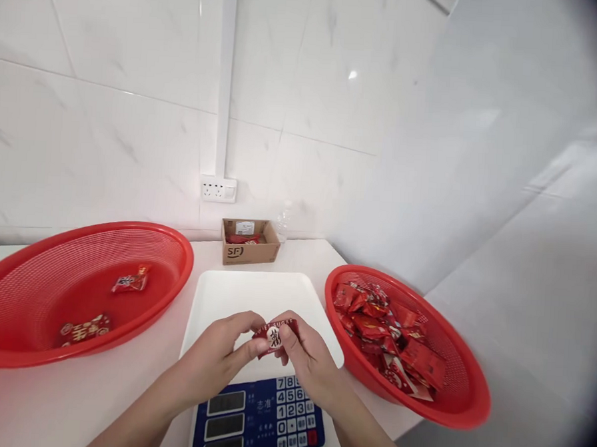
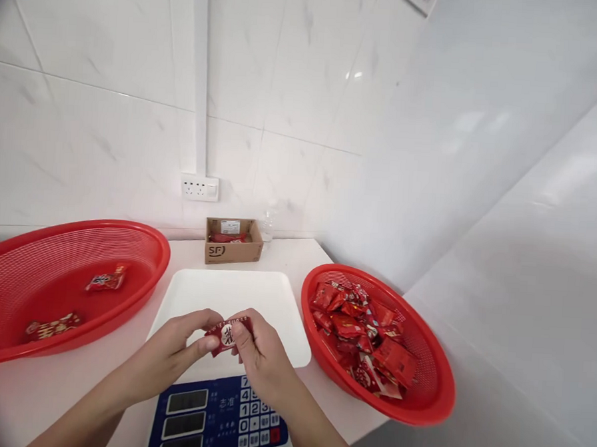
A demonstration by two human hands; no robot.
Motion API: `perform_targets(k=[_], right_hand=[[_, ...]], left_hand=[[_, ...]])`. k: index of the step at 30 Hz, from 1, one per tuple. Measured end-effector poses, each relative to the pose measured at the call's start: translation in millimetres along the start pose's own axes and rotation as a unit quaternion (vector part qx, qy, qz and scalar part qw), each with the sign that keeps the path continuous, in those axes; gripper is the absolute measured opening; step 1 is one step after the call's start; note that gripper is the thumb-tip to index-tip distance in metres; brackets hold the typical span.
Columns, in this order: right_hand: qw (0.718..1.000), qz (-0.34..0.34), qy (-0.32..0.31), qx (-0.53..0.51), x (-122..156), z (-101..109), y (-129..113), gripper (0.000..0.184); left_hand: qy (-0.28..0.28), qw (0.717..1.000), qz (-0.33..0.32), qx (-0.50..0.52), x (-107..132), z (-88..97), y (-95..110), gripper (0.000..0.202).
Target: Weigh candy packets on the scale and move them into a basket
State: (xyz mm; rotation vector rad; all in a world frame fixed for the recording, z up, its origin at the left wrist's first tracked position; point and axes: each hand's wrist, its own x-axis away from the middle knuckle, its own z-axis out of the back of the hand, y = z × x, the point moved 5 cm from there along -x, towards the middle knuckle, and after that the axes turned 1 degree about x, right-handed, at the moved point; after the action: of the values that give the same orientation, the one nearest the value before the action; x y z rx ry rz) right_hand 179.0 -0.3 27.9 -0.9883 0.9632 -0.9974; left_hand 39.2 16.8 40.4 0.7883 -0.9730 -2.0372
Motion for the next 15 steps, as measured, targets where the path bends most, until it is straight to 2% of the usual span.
perform_targets(k=[2, 5, 10, 13, 15], right_hand=[[1.000, -0.002, 0.019, 0.024, -2.3, -7.1, -1.7, 0.038], [0.997, -0.016, 0.058, 0.057, -6.4, -6.2, -2.6, 0.046], [0.998, -0.022, 0.031, -0.041, -9.4, -11.2, -0.8, 0.050], [0.997, -0.025, 0.029, -0.074, -8.9, -14.7, -0.2, 0.049], [0.997, -0.019, 0.064, -0.035, -8.5, -12.0, -3.5, 0.049]], left_hand=[[0.012, 0.999, 0.014, 0.038, 0.2, 2.2, 0.1, 0.032], [0.019, 0.991, 0.024, 0.126, 1.1, 4.6, -2.6, 0.035], [-0.001, 0.948, 0.032, 0.317, 2.8, -2.1, -6.5, 0.036], [0.012, 0.936, 0.039, 0.351, 3.6, -3.0, -7.0, 0.037], [0.021, 0.943, 0.033, 0.331, 3.7, -0.7, -4.9, 0.038]])
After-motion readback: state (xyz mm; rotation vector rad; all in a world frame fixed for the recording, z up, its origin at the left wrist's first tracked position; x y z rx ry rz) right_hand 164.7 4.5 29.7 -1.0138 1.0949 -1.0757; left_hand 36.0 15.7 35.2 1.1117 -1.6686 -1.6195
